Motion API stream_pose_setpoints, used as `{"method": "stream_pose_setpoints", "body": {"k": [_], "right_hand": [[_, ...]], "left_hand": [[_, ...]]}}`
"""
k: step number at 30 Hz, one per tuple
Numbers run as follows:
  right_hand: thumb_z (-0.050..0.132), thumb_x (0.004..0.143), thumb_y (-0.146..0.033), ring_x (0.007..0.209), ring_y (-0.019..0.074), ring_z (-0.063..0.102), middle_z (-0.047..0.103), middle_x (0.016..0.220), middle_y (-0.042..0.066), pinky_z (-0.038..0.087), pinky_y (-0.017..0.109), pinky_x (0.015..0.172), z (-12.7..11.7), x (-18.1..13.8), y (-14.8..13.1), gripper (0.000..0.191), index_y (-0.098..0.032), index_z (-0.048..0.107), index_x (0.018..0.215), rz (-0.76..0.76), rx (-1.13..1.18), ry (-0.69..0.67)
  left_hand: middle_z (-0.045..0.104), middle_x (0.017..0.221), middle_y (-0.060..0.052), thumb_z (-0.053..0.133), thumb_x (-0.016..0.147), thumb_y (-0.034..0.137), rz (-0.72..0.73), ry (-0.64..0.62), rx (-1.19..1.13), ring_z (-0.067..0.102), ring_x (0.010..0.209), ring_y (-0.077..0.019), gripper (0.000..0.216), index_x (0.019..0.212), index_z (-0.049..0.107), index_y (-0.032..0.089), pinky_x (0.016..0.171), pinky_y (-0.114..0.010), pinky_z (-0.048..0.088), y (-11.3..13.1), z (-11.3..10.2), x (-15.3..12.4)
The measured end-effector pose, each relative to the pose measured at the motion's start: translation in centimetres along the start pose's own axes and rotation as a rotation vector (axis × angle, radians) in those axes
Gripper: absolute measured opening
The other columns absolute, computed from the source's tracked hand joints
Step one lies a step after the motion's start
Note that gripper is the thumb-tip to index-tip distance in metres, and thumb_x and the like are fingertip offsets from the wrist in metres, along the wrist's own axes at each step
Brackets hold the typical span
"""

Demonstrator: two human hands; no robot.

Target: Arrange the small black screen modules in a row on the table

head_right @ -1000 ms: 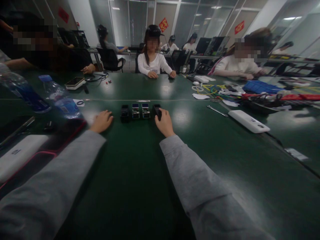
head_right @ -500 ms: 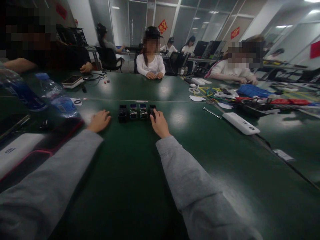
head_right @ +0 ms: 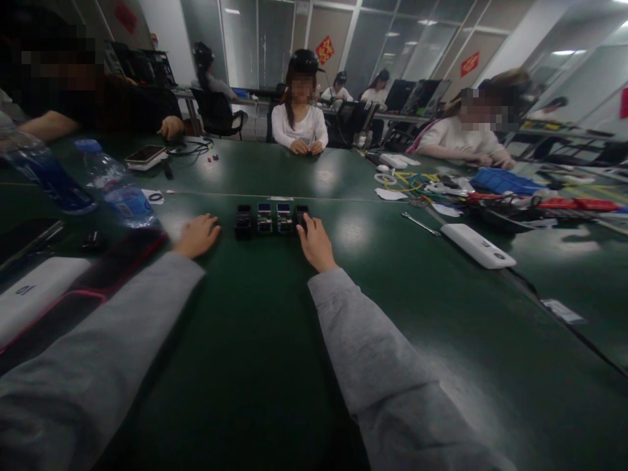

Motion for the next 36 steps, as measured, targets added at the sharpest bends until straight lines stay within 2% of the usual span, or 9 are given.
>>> {"method": "stream_pose_setpoints", "body": {"k": [4,7,12,15,17,21,24,29,36], "right_hand": [[0.030,0.111,-0.047,0.123,0.0343,0.059,0.055,0.135,0.022,0.055,0.051,0.103,0.2,0.1,0.1,0.058,-0.010,0.048,0.152,-0.011,-0.017,-0.006],[0.026,0.111,-0.050,0.123,0.0345,0.059,0.056,0.134,0.022,0.054,0.052,0.104,0.6,0.1,0.2,0.062,-0.009,0.048,0.151,-0.028,-0.007,0.006],[0.016,0.111,-0.057,0.129,0.0367,0.054,0.053,0.137,0.026,0.049,0.055,0.109,0.3,0.1,0.3,0.072,-0.006,0.050,0.149,-0.068,-0.013,0.080],[0.019,0.111,-0.058,0.140,0.0380,0.043,0.046,0.148,0.024,0.042,0.059,0.115,-1.1,-0.2,-1.0,0.068,-0.013,0.049,0.152,-0.116,-0.080,0.164],[0.023,0.112,-0.053,0.145,0.0363,0.037,0.042,0.156,0.019,0.038,0.059,0.117,-2.0,-0.7,-2.9,0.059,-0.019,0.048,0.154,-0.187,-0.118,0.182],[0.029,0.113,-0.039,0.149,0.0295,0.035,0.046,0.158,0.012,0.032,0.052,0.121,-1.8,-1.9,-8.0,0.047,-0.021,0.050,0.152,-0.377,-0.130,0.076],[0.032,0.113,-0.035,0.149,0.0280,0.036,0.052,0.155,0.011,0.028,0.051,0.123,-0.6,-2.6,-10.4,0.046,-0.018,0.051,0.151,-0.459,-0.132,-0.030],[0.033,0.113,-0.035,0.149,0.0280,0.038,0.050,0.157,0.011,0.028,0.051,0.123,0.7,-2.8,-10.5,0.047,-0.016,0.050,0.153,-0.470,-0.123,-0.108],[0.039,0.111,-0.037,0.149,0.0291,0.037,0.047,0.159,0.011,0.032,0.052,0.121,0.7,-2.7,-10.4,0.049,-0.017,0.047,0.156,-0.466,-0.104,-0.140]], "left_hand": [[0.041,0.166,-0.017,0.033,0.108,0.041,0.003,0.004,0.009,0.035,0.155,-0.0330,0.053,0.153,0.050,0.017,0.123,-0.060,0.030,0.0,0.0,0.0],[0.042,0.165,-0.018,0.027,0.110,0.049,-0.006,0.011,-0.018,0.035,0.154,-0.0343,0.059,0.154,0.049,0.016,0.122,-0.062,0.030,-0.2,0.2,0.2],[0.040,0.168,-0.014,0.027,0.105,0.070,0.203,0.009,-0.076,0.034,0.155,-0.0323,0.075,0.161,0.040,0.021,0.126,-0.057,0.026,1.6,0.2,0.2],[0.043,0.166,-0.015,0.033,0.102,0.074,0.240,0.009,-0.067,0.037,0.153,-0.0338,0.079,0.159,0.042,0.021,0.125,-0.056,0.027,2.1,0.1,0.0],[0.045,0.164,-0.015,0.037,0.101,0.074,0.246,0.019,-0.069,0.040,0.152,-0.0336,0.077,0.157,0.045,0.022,0.124,-0.055,0.030,2.3,-0.1,-0.1],[0.050,0.160,-0.015,0.043,0.101,0.072,0.292,0.044,-0.068,0.046,0.148,-0.0330,0.074,0.153,0.052,0.021,0.121,-0.053,0.035,2.7,-0.4,-0.2],[0.051,0.159,-0.016,0.045,0.101,0.071,0.305,0.050,-0.069,0.050,0.145,-0.0329,0.072,0.150,0.054,0.019,0.119,-0.052,0.038,2.8,-0.4,-0.2],[0.053,0.158,-0.016,0.046,0.102,0.068,0.307,0.046,-0.062,0.051,0.144,-0.0325,0.069,0.149,0.055,0.018,0.118,-0.051,0.039,2.8,-0.3,-0.1],[0.054,0.156,-0.016,0.046,0.103,0.067,0.305,0.049,-0.058,0.052,0.143,-0.0324,0.067,0.148,0.056,0.018,0.118,-0.051,0.040,2.9,-0.5,-0.2]]}}
Point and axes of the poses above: each hand's wrist, its own x-axis towards the middle knuckle, its own z-axis out of the palm, y = z × x, the point moved 8 cm from there along x, towards the middle knuckle
